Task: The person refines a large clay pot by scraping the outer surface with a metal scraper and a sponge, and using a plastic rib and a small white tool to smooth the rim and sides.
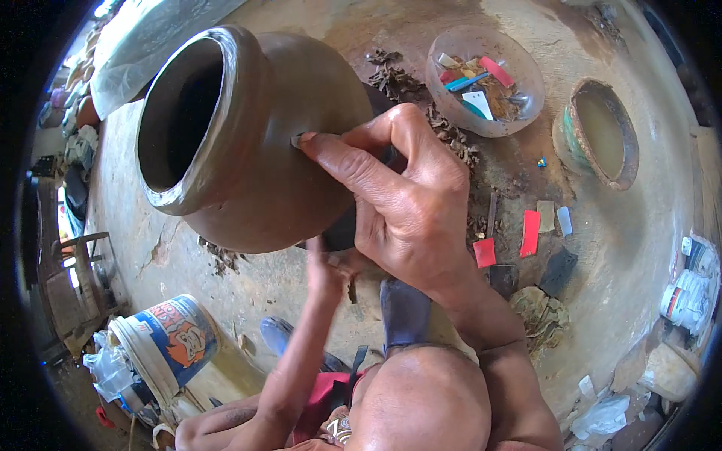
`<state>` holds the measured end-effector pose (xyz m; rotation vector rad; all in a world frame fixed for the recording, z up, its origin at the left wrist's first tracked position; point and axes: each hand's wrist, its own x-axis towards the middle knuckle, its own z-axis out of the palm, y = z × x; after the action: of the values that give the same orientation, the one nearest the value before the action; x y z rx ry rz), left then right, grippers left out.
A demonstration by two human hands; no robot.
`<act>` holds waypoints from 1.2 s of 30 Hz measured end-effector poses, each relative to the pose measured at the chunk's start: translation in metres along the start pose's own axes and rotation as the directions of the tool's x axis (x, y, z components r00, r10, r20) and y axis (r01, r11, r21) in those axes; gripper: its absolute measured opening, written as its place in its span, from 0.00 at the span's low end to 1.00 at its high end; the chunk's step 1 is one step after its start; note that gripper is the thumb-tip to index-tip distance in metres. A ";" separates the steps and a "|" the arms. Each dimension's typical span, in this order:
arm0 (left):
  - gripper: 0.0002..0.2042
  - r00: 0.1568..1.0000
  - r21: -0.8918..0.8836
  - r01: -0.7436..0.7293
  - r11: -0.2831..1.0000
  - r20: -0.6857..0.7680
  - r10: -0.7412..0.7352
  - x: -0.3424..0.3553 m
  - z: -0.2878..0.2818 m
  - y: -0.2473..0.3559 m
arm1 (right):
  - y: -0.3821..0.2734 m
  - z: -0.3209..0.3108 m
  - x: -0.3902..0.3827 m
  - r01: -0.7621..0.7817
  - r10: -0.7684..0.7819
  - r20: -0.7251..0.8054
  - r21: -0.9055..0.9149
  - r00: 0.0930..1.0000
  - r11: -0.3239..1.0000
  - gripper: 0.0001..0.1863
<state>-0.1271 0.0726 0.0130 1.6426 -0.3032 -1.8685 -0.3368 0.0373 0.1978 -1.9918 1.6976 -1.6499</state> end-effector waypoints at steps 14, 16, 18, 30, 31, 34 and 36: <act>0.37 0.989 0.090 0.141 0.986 0.030 -0.144 -0.009 0.004 -0.022 | 0.000 0.010 -0.006 -0.046 0.046 -0.116 0.000 0.992 0.999 0.22; 0.34 0.985 -0.152 -0.162 0.975 0.032 0.169 0.028 -0.037 0.027 | -0.012 0.013 -0.003 -0.107 0.111 -0.104 0.043 0.988 0.993 0.18; 0.33 0.856 0.003 -0.496 0.868 0.171 0.489 0.062 -0.082 0.066 | -0.013 0.016 -0.005 -0.116 0.121 -0.109 0.054 0.987 0.992 0.18; 0.32 0.991 -0.055 -0.040 0.998 0.125 0.046 0.034 -0.050 0.005 | -0.005 0.028 -0.025 -0.093 0.108 -0.227 0.074 0.968 0.993 0.23; 0.32 0.973 -0.079 -0.231 0.970 0.009 0.232 0.047 -0.054 0.038 | -0.006 0.031 -0.027 -0.098 0.120 -0.234 0.106 0.965 0.990 0.22; 0.31 0.747 0.116 -0.653 0.749 0.266 0.610 0.073 -0.086 0.107 | -0.012 0.030 -0.030 -0.141 0.179 -0.222 0.178 0.958 0.974 0.17; 0.31 0.769 0.103 -0.637 0.764 0.152 0.621 0.078 -0.077 0.103 | -0.014 0.028 -0.030 -0.178 0.223 -0.214 0.211 0.951 0.961 0.14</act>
<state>-0.0251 -0.0356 -0.0082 1.2938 -0.9426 -1.4279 -0.3025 0.0495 0.1747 -1.5346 1.6721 -1.9523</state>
